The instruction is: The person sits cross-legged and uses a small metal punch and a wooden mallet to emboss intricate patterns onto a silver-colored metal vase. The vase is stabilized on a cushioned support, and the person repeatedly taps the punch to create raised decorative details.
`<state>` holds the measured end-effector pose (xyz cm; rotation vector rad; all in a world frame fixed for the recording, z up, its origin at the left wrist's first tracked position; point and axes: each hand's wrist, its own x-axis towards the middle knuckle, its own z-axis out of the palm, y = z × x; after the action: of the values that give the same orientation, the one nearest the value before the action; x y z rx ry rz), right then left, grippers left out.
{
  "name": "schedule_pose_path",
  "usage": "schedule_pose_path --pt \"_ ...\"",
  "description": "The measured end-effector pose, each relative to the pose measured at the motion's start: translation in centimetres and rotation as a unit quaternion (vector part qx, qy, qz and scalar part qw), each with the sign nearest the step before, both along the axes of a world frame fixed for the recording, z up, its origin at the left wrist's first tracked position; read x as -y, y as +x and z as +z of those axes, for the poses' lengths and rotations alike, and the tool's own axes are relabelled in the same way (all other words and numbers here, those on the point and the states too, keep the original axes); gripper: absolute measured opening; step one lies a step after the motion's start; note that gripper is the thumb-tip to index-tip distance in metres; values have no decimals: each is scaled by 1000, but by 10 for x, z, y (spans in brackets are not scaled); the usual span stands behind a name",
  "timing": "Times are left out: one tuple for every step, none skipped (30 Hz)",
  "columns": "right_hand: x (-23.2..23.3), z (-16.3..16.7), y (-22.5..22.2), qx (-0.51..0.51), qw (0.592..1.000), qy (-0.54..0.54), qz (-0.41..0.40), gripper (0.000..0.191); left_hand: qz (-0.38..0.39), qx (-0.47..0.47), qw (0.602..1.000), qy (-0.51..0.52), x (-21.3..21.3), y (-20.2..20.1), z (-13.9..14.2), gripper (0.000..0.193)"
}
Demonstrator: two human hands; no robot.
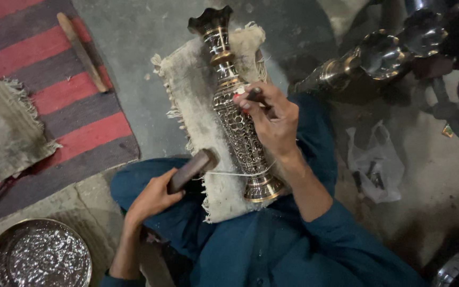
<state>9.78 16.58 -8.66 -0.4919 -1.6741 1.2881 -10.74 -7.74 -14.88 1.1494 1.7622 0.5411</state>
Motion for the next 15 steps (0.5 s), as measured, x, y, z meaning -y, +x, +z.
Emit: schedule_pose_path --pt "1 -1 -1 -12 1000 -9 -1 23 22 -14 999 24 0 1 -1 73" --pt "1 -1 -1 -13 1000 -11 -9 23 41 -28 997 51 -2 1 -2 73" --pt "2 -1 -2 -13 1000 -14 -17 23 60 -41 994 76 -4 2 -1 74" --pt "3 -1 -2 -10 1000 -20 -21 24 81 -8 993 90 -7 2 7 70" --pt "3 -1 -2 5 1000 -12 -28 24 104 25 989 107 -12 -1 19 67" --pt "3 -1 -1 19 999 -2 -36 24 126 57 982 125 -20 -6 34 64" --pt "4 -1 -1 35 998 7 -46 24 112 14 984 137 -31 -9 50 66" --pt "3 -1 0 32 999 4 -42 24 98 -30 983 149 -43 -13 67 68" --pt "3 -2 0 29 999 0 -37 24 84 -75 981 160 -55 -16 85 70" --pt "3 -2 0 25 999 -4 -34 24 59 -113 975 184 -65 -17 105 70" --pt "2 -3 0 43 998 5 -54 25 33 -150 966 208 -75 -18 123 70" --pt "1 -3 0 61 995 14 -73 27 -11 -226 943 242 -86 -20 141 69" --pt "1 -4 0 79 992 23 -91 28 -55 -298 913 274 -96 -21 158 67" --pt "1 -4 1 71 993 33 -83 28 -64 -322 900 288 -104 -21 173 69" --pt "1 -4 1 63 994 42 -74 27 -74 -345 886 302 -111 -19 185 71"
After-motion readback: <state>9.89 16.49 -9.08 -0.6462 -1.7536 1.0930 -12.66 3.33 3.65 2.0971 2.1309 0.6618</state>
